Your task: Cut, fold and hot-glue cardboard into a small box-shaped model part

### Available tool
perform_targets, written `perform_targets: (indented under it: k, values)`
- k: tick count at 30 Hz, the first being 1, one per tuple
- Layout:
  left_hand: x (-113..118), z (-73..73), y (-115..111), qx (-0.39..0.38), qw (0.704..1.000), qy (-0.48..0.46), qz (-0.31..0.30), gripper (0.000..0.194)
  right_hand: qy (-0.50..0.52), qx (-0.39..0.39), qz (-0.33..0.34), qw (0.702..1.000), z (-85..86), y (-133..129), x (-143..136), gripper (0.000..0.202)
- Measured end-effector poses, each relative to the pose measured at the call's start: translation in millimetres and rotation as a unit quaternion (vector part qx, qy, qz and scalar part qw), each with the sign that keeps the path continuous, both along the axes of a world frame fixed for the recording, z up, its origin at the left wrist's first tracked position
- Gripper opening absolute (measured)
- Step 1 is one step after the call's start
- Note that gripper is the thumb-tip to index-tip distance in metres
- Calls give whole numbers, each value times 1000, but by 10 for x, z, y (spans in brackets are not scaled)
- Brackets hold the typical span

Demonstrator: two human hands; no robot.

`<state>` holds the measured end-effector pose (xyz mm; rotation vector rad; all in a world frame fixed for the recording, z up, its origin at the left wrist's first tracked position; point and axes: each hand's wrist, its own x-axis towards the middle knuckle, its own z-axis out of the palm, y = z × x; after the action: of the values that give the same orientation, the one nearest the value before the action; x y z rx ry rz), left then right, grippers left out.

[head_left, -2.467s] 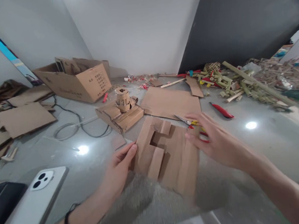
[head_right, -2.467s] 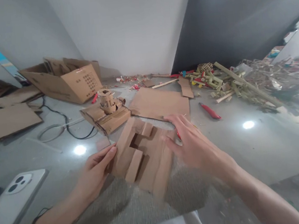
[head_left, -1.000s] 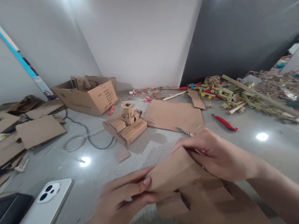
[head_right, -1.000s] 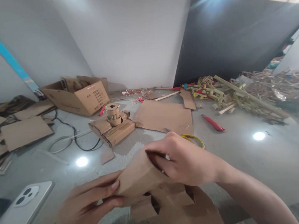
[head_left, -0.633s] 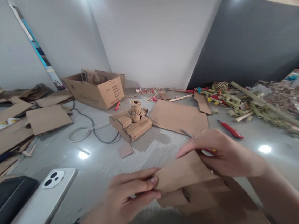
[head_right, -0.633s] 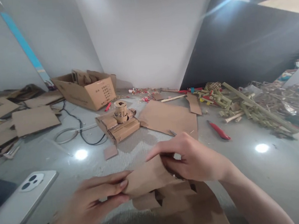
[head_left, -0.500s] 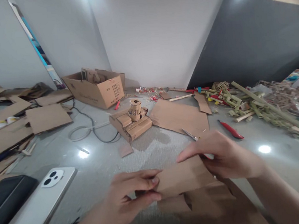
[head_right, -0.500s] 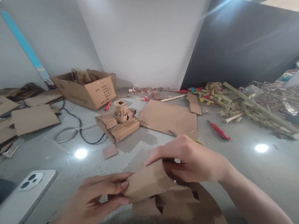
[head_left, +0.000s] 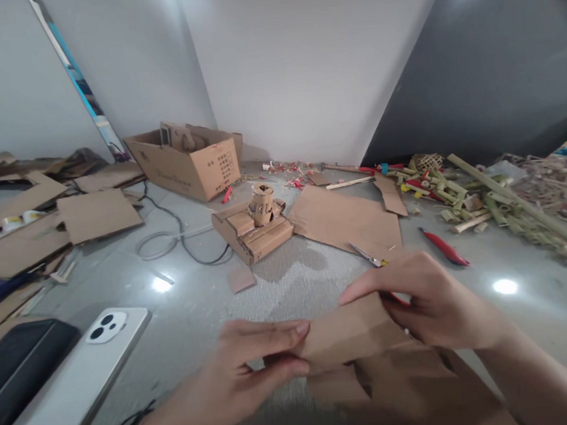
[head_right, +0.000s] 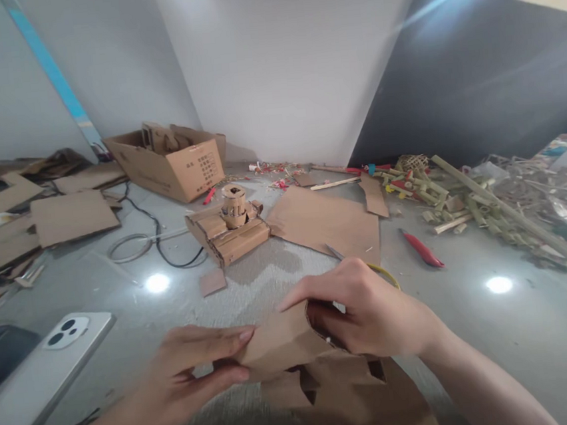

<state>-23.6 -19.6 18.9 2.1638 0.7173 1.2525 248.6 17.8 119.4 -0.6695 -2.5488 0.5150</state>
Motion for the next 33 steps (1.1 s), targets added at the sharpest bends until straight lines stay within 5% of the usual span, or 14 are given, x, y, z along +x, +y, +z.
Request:
perform_targets:
  k: [3, 9, 13, 25, 33]
  values:
    - [-13, 1, 4, -6, 1000, 5, -15, 22, -1, -7, 1, 1000, -14, 34, 5, 36]
    - [-2, -16, -2, 15, 998, 6, -53, 56, -4, -13, -17, 1000, -34, 61, -13, 34]
    - [10, -55, -19, 25, 999, -4, -42, 60, -8, -14, -15, 1000, -42, 66, -14, 32]
    - [0, -9, -15, -14, 1000, 16, 7, 13, -4, -60, -12, 998, -39, 78, -23, 35]
    - [-16, 56, -43, -82, 995, 55, -16, 21, -29, -146, 16, 989, 47, 109, 42, 28]
